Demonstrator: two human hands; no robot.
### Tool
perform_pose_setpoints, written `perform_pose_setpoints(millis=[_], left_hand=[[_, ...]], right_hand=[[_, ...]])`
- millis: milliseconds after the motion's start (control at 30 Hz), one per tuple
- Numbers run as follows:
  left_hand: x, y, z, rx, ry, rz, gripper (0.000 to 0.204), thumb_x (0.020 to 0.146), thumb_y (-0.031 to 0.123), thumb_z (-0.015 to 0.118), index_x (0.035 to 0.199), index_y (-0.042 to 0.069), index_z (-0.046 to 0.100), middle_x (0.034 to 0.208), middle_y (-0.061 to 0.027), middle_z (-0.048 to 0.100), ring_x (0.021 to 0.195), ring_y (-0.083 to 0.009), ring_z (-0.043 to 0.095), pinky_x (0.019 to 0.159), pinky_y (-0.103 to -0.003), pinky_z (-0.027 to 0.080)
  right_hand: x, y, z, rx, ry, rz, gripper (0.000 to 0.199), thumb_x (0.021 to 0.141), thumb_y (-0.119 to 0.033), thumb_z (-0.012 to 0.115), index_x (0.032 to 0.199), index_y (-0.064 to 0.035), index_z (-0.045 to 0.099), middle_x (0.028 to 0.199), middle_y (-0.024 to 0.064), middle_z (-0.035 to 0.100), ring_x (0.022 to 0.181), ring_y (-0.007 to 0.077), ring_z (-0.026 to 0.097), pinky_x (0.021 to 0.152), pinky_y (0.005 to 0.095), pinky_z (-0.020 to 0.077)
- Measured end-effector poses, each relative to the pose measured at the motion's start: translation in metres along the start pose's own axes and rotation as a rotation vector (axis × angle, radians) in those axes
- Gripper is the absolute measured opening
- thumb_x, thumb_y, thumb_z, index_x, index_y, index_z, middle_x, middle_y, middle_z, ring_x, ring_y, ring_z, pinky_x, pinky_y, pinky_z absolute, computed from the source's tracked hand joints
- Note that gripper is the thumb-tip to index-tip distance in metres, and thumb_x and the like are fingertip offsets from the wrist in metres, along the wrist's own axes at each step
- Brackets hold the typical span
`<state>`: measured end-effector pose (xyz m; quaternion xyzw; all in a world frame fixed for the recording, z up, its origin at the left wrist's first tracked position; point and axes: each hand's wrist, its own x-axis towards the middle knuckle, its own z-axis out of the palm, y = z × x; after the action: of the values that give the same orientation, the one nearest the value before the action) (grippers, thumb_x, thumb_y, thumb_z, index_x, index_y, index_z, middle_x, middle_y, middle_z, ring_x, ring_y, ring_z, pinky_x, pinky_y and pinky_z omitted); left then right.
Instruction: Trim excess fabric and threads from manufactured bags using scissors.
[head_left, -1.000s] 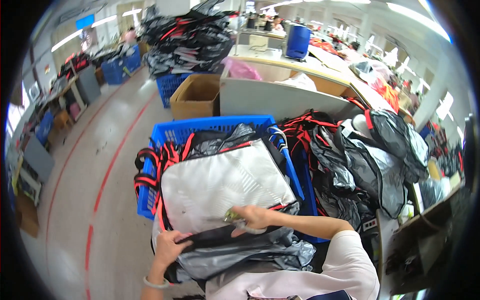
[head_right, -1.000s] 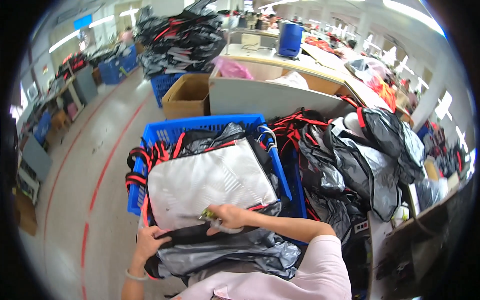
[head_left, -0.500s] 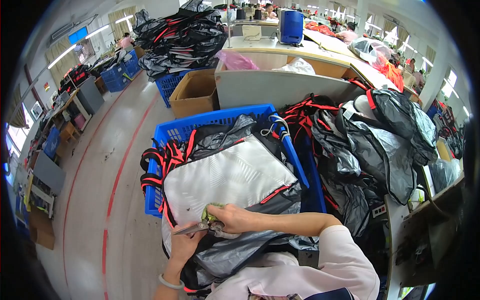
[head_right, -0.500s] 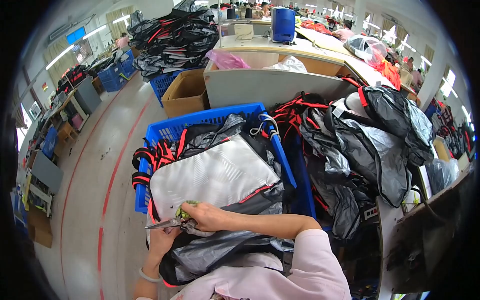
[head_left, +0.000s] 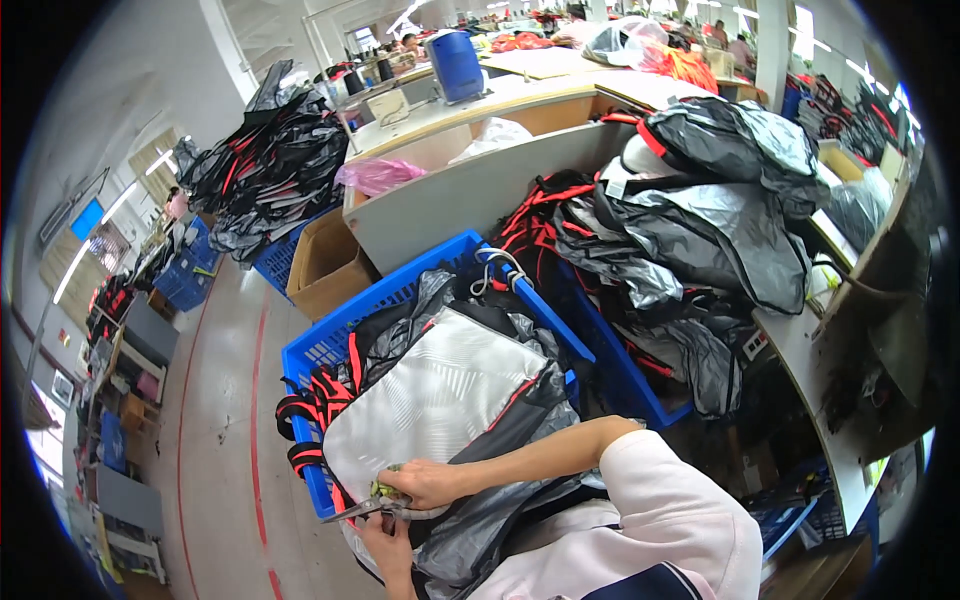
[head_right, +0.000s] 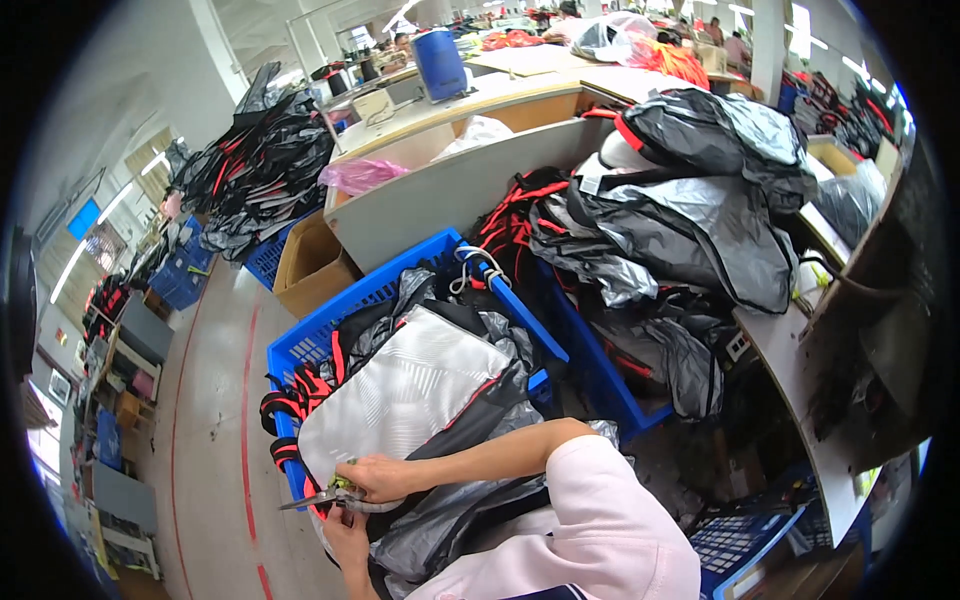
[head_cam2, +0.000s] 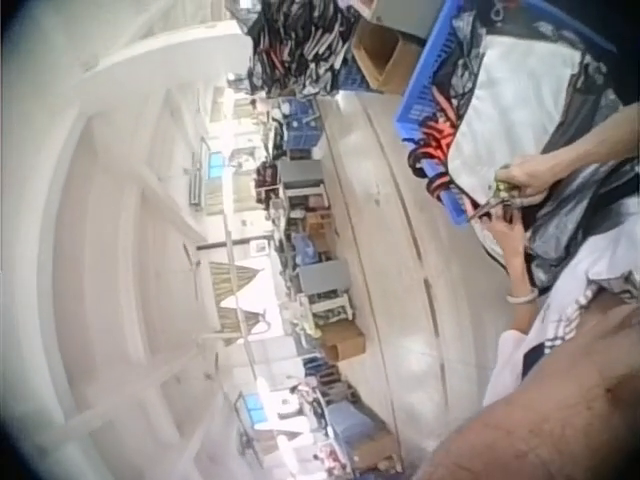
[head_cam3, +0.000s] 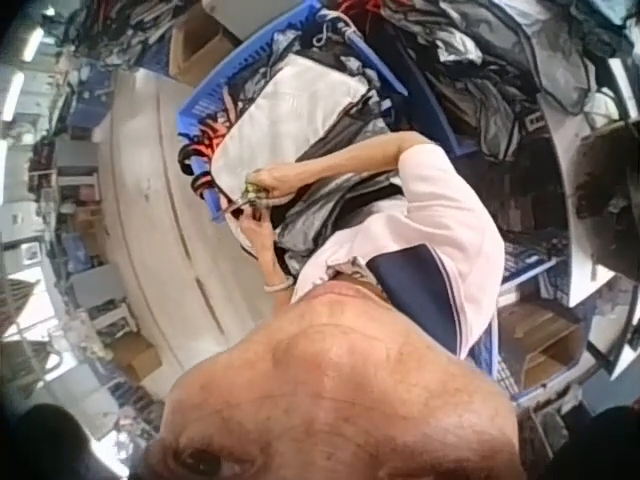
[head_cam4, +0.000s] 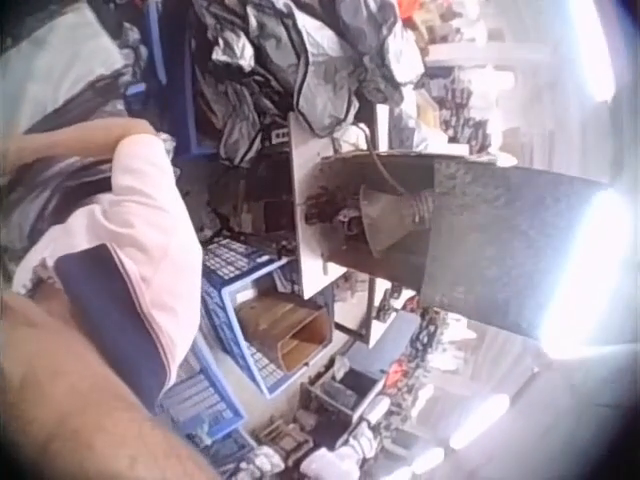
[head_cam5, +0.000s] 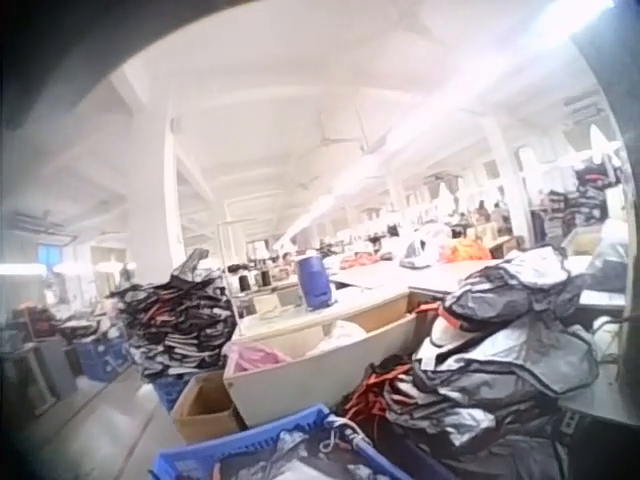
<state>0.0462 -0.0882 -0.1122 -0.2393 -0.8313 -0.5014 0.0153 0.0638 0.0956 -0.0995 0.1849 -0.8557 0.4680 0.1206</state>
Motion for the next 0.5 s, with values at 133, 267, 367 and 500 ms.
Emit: perform_pose_setpoints(millis=[133, 267, 367, 500], left_hand=[[0.0, 0.009, 0.003, 0.242, 0.054, 0.034, 0.01, 0.071, 0.002, 0.061, 0.073, -0.001, 0.051, 0.054, -0.0061, 0.045, 0.051, -0.0169, 0.042, 0.05, -0.035, 0.034], [-0.002, 0.011, 0.008, 0.036, 0.162, 0.018, 0.031, 0.077, 0.019, 0.074, 0.072, 0.0, 0.05, 0.061, -0.0086, 0.049, 0.058, -0.0208, 0.044, 0.056, -0.036, 0.038], [-0.003, 0.012, 0.007, 0.288, 0.237, 0.001, 0.037, 0.074, 0.023, 0.076, 0.07, 0.0, 0.048, 0.06, -0.01, 0.044, 0.056, -0.0158, 0.037, 0.05, -0.034, 0.034], [0.001, 0.014, 0.008, 0.268, 0.219, -0.034, 0.042, 0.07, 0.024, 0.078, 0.065, -0.002, 0.046, 0.057, -0.0113, 0.045, 0.055, -0.0213, 0.039, 0.052, -0.035, 0.034]], right_hand=[[-0.003, 0.003, -0.001, 0.003, 0.053, -0.049, 0.029, 0.075, -0.009, 0.062, 0.097, -0.0006, 0.045, 0.074, 0.0235, 0.059, 0.075, 0.0447, 0.059, 0.062, 0.0501, 0.0447], [0.0, 0.008, -0.03, -0.227, 0.23, -0.005, 0.029, 0.075, -0.013, 0.063, 0.102, -0.0042, 0.058, 0.087, 0.0202, 0.061, 0.079, 0.0407, 0.061, 0.067, 0.046, 0.0485], [-0.016, 0.022, -0.083, -0.088, 0.245, 0.115, 0.051, 0.067, -0.042, 0.08, 0.095, -0.0045, 0.06, 0.081, 0.0197, 0.061, 0.076, 0.0392, 0.06, 0.065, 0.0445, 0.0465], [-0.033, 0.034, -0.119, -0.372, -0.04, 0.088, 0.061, 0.064, -0.053, 0.079, 0.09, -0.0012, 0.058, 0.085, 0.016, 0.062, 0.084, 0.0353, 0.06, 0.072, 0.0429, 0.047]])
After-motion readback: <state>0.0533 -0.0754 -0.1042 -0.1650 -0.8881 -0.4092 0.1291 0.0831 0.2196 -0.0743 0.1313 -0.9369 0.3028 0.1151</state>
